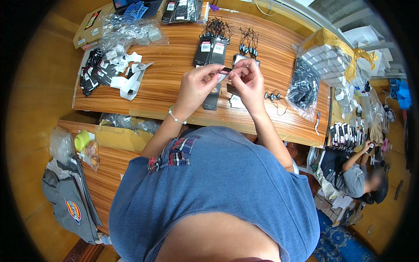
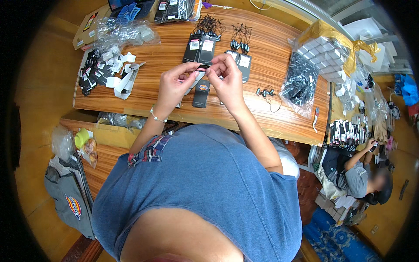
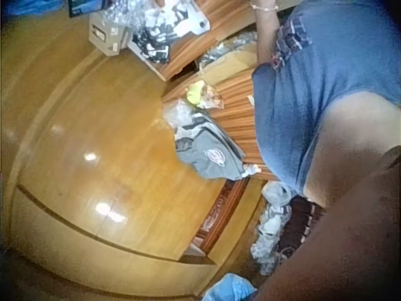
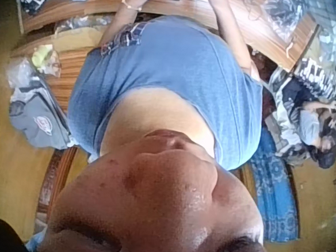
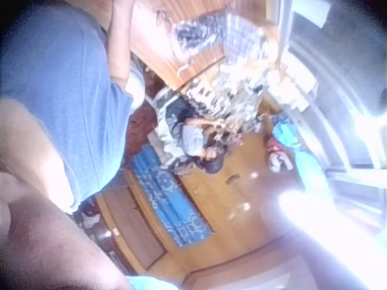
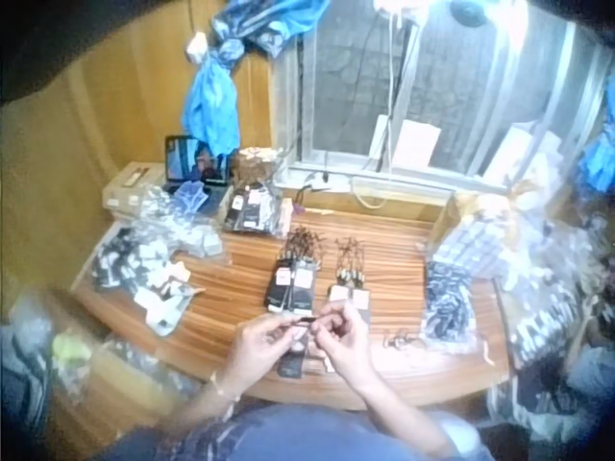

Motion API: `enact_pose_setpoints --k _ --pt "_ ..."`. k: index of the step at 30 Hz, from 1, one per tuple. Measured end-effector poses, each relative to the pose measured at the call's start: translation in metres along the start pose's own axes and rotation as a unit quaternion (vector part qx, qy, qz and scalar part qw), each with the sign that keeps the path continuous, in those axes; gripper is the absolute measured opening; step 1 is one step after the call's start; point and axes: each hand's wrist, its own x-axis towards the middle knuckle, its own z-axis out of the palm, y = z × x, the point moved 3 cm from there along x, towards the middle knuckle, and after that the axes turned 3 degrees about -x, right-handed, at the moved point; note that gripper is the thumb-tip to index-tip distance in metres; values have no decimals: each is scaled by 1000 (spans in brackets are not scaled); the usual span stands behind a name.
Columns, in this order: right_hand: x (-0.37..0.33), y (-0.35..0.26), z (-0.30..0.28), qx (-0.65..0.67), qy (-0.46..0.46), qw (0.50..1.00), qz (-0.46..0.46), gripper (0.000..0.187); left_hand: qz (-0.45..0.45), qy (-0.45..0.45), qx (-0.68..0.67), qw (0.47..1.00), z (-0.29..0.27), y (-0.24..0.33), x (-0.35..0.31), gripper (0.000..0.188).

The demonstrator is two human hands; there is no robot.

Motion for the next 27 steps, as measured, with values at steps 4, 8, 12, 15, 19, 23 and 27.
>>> enact_pose_setpoints --k 4,8,12,15,19,23,27 --pt "-1 -3 -6 -11 -11 1000 11 21 4 -3 -7 1000 5 -1 0 20" --pt "-2 -6 -9 -6 -10 1000 12 21 -2 4 -29 1000 10 -3 -1 19" --pt "-2 -6 -12 -40 -47 998 10 24 -8 -3 -37 999 12 -1 -2 19" --pt "-2 -7 -12 -42 -45 998 6 24 23 -9 -10 1000 11 4 -1 18" --pt "-2 -5 -13 -33 -39 999 4 24 71 -21 45 996 10 14 0 17" --pt "-3 -8 -11 11 -30 999 31 22 136 -29 89 986 9 14 2 18" --pt "-2 -4 -11 67 -15 997 32 22 168 -44 114 978 8 17 4 16"
